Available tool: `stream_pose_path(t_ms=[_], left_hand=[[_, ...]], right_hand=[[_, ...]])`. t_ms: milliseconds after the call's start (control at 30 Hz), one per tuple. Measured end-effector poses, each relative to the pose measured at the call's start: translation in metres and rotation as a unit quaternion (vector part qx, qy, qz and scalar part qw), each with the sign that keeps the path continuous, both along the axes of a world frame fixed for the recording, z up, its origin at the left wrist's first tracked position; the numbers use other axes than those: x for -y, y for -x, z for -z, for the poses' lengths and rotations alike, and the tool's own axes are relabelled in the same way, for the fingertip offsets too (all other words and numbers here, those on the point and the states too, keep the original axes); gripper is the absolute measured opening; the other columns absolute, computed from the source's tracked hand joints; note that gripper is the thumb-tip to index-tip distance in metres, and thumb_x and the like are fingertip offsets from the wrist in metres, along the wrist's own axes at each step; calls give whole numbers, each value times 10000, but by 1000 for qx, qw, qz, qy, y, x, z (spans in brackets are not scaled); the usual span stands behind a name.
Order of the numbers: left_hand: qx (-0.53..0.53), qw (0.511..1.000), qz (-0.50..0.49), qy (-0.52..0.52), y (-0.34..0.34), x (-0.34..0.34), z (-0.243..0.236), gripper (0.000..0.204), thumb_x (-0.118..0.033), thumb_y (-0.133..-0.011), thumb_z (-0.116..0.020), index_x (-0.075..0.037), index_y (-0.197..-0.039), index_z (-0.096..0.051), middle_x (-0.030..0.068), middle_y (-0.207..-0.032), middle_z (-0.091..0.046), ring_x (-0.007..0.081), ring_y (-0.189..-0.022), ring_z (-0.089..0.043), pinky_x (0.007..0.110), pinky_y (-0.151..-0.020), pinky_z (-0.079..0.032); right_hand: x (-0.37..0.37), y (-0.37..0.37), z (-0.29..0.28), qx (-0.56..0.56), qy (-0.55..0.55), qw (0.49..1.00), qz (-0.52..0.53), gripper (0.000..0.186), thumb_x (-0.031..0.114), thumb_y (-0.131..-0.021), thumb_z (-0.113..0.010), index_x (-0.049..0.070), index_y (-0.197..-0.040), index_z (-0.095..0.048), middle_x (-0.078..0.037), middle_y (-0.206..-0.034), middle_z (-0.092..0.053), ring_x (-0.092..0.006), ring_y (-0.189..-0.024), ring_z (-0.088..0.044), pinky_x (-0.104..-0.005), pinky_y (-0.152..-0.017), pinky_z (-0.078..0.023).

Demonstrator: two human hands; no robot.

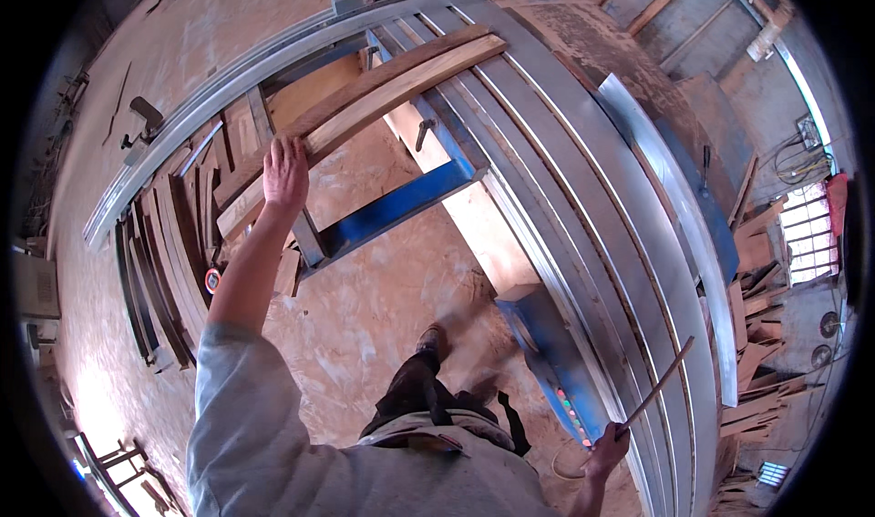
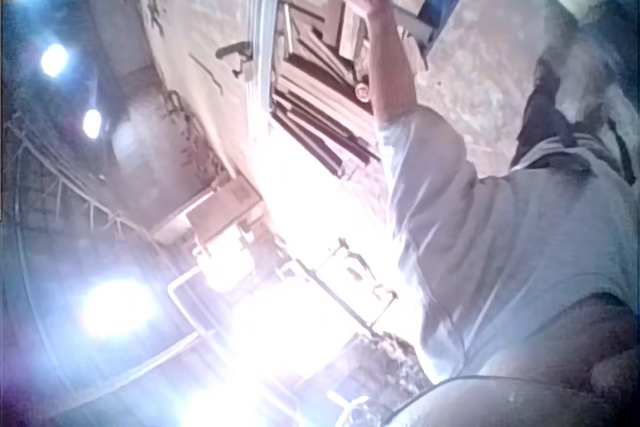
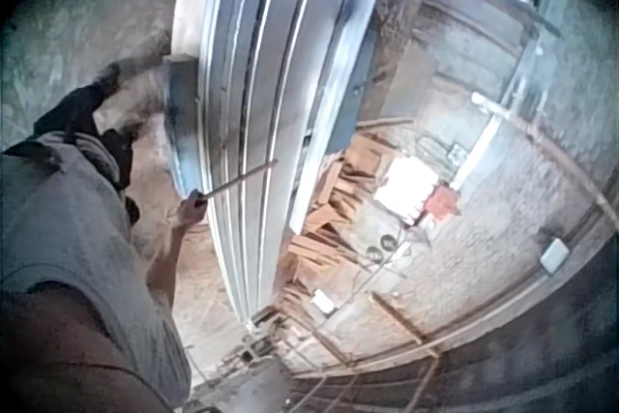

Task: The person operates a table saw to cut wooden planks into smaller pieces. They feed the wood through the saw, use a push stick for safety, and stack the cut pieces on the floor.

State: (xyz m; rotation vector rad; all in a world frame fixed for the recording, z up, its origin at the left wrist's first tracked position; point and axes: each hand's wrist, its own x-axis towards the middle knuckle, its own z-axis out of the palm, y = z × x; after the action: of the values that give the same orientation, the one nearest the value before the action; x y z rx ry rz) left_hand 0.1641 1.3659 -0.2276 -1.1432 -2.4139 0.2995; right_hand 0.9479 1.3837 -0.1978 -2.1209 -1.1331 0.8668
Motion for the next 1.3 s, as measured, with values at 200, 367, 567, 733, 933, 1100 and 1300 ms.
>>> stream_pose_path(t_ms=[200,367,567,733,933,1100,1300], left_hand=[[393,918,-43,-32,-81,21,-59,347,-165,-813,-558,-44,-1135,-595,211,-1001,-688,373,-1039,-650,493,-844,-515],[696,702,-87,-126,-152,32,-67,435,-220,-814,-650,2,-1187,-625,100,-952,-661,195,-884,-601,338,-811,-487],[799,506,-135,-296,-228,23,-59,471,-342,-998,-544,0,-1321,-539,84,-1079,-617,162,-959,-555,339,-831,-485],[839,403,-179,-319,-278,1,-60,462,-397,-1032,-478,-34,-1310,-542,80,-1020,-623,157,-906,-577,363,-739,-514],[885,260,-193,-335,-342,-38,-61,473,-493,-1023,-449,-72,-1213,-552,132,-983,-640,229,-829,-637,383,-701,-543],[906,22,-20,-421,-408,-69,-55,521,-476,-991,-521,-49,-1285,-469,187,-1017,-638,319,-925,-658,434,-788,-591],[891,62,-62,-446,-467,-94,-47,446,-429,-1005,-510,-29,-1199,-543,177,-1029,-650,349,-964,-644,470,-853,-562]], right_hand=[[-23,26,-7,-19,-2,999,-47,147,138,-915,-593,29,-870,-504,-38,-659,-475,-110,-445,-463,-289,-366,-359],[-44,50,-1,-56,-1,995,-82,127,145,-953,-582,37,-924,-521,-14,-581,-461,-92,-396,-425,-259,-345,-330],[-53,55,0,-115,-3,982,-152,105,128,-967,-569,36,-960,-520,-10,-592,-458,-88,-401,-422,-253,-352,-335],[-48,31,-1,-163,-11,971,-175,84,107,-973,-563,32,-976,-523,-14,-639,-464,-87,-406,-421,-249,-349,-334],[-35,-45,-2,-174,8,975,-135,98,80,-933,-596,12,-978,-542,-18,-630,-495,-84,-423,-440,-248,-373,-372],[-16,-118,-2,-129,5,988,-81,129,129,-959,-575,12,-1004,-545,-18,-597,-481,-89,-391,-423,-248,-353,-345],[-4,-167,-12,-187,-4,980,-62,117,76,-942,-566,-6,-1021,-540,-34,-635,-497,-97,-405,-442,-254,-352,-368]])
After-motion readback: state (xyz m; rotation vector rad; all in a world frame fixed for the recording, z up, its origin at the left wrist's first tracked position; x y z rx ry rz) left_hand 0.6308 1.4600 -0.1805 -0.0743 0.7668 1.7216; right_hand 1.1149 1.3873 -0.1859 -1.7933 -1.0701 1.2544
